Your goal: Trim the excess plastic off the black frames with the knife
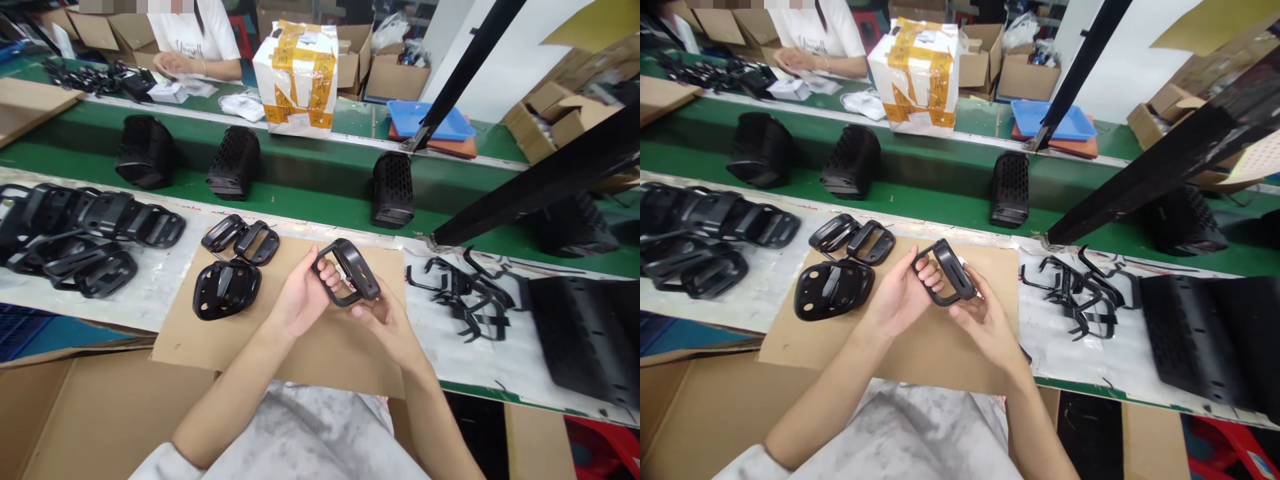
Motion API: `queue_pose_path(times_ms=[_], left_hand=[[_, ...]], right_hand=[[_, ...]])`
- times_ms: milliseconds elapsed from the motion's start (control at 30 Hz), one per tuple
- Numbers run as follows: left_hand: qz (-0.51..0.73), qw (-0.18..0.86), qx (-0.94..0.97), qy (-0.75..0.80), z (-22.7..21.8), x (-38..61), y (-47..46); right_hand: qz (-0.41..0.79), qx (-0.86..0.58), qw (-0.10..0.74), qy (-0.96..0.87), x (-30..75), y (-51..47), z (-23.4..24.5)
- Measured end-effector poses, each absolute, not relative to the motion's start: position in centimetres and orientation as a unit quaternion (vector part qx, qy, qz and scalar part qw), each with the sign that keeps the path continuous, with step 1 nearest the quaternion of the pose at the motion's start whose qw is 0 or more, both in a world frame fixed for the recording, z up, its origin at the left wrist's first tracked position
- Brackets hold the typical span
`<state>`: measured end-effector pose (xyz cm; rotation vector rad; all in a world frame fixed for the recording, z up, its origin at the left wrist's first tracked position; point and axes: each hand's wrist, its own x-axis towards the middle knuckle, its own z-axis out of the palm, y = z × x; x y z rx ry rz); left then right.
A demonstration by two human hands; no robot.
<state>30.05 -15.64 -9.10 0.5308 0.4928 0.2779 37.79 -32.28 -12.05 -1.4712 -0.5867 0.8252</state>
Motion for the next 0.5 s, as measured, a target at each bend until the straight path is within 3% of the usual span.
queue_pose_path(times_ms=[300, 500], left_hand=[[0.138, 0.916, 0.302, 0.226, -8.9, 28.0, -16.0], [0.195, 0.809, 0.516, 0.205, -11.4, 24.6, -18.2]], right_hand=[[0.261, -0.706, 0.615, -0.235, 36.9, -31.3, -12.3], [0.232, -0.725, 0.594, -0.26, 36.3, -32.5, -13.5]])
